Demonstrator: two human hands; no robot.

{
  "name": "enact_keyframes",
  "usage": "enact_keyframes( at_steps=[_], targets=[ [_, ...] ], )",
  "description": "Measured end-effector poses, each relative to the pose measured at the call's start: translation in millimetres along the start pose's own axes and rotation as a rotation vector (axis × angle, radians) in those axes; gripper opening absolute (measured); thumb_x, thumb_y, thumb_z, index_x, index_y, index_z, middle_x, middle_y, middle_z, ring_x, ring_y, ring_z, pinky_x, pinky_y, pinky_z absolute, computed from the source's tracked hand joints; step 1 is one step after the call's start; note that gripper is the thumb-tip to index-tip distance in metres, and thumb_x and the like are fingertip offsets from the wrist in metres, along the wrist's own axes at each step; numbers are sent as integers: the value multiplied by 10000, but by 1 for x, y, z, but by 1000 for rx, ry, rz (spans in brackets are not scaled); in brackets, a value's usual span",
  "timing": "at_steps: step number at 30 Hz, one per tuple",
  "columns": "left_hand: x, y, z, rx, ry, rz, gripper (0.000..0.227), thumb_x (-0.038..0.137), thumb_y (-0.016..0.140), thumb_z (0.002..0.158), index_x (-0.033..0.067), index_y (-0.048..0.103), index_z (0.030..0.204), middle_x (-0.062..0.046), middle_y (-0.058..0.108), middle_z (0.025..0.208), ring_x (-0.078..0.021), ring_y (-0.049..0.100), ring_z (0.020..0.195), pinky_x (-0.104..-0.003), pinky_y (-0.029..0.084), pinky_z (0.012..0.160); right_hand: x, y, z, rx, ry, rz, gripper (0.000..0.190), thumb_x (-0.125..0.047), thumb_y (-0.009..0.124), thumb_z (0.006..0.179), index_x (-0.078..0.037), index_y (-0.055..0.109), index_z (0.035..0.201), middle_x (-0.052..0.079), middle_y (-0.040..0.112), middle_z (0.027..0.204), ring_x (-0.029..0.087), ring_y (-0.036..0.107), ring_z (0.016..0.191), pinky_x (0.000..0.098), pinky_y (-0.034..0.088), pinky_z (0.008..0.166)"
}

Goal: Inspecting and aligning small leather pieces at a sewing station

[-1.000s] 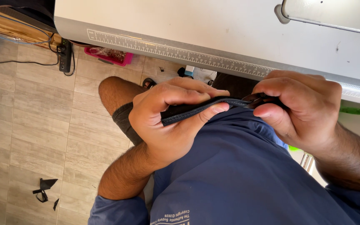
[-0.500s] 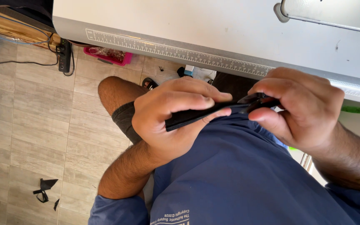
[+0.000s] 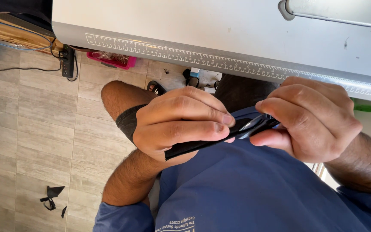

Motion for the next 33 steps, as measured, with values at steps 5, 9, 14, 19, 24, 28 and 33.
enact_keyframes(
  at_steps=[5,9,14,19,24,28,33],
  targets=[
    [2,0,0,2,17,20,149,-56,774,891,1,677,989,-145,694,905,-292,772,742,-327,705,684,-2,-1,6,33,-18,7,536,-409,623,948,122,672,891,193,634,763,294,649,609,433,601,534],
    [1,-1,-1,26,1,27,229,-54,837,840,12,676,989,-132,697,902,-277,773,740,-314,705,679,-1,-1,6,30,7,21,527,-416,622,937,105,653,863,183,630,727,295,634,584,433,583,522],
    [1,-1,-1,1,-25,32,298,-55,873,827,18,668,1031,-138,697,911,-272,774,763,-307,719,713,0,-1,-1,24,13,12,538,-433,623,929,101,661,872,178,638,716,310,643,589,458,595,527],
    [1,-1,-2,3,-65,19,287,-46,866,836,12,664,1032,-139,694,919,-276,778,777,-317,719,724,3,-2,-4,8,27,47,502,-394,665,914,106,660,864,199,627,718,337,640,599,495,611,561],
    [1,-2,-1,3,-75,23,300,-52,874,833,-6,666,1045,-140,686,927,-272,780,781,-312,721,730,5,-2,3,38,65,89,474,-337,646,920,132,647,853,212,619,704,353,637,605,487,590,567],
    [-2,-2,-3,-18,-137,65,299,-26,873,858,10,658,1063,-149,711,960,-283,779,820,-345,714,770,6,1,8,-25,119,128,486,-335,646,922,151,645,922,246,647,770,358,654,642,445,568,564],
    [-4,-3,-4,-4,-178,86,321,-32,884,854,19,654,1073,-153,715,980,-280,776,834,-352,715,782,8,3,6,-53,150,118,492,-344,649,924,147,660,951,263,661,798,378,674,676,454,579,592]
  ],
)
Point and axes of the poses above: each hand's wrist, its own z-axis towards the middle knuckle, its own y-axis out of the palm, x = y × z, the point moved 9 cm from there along z, towards the middle knuckle
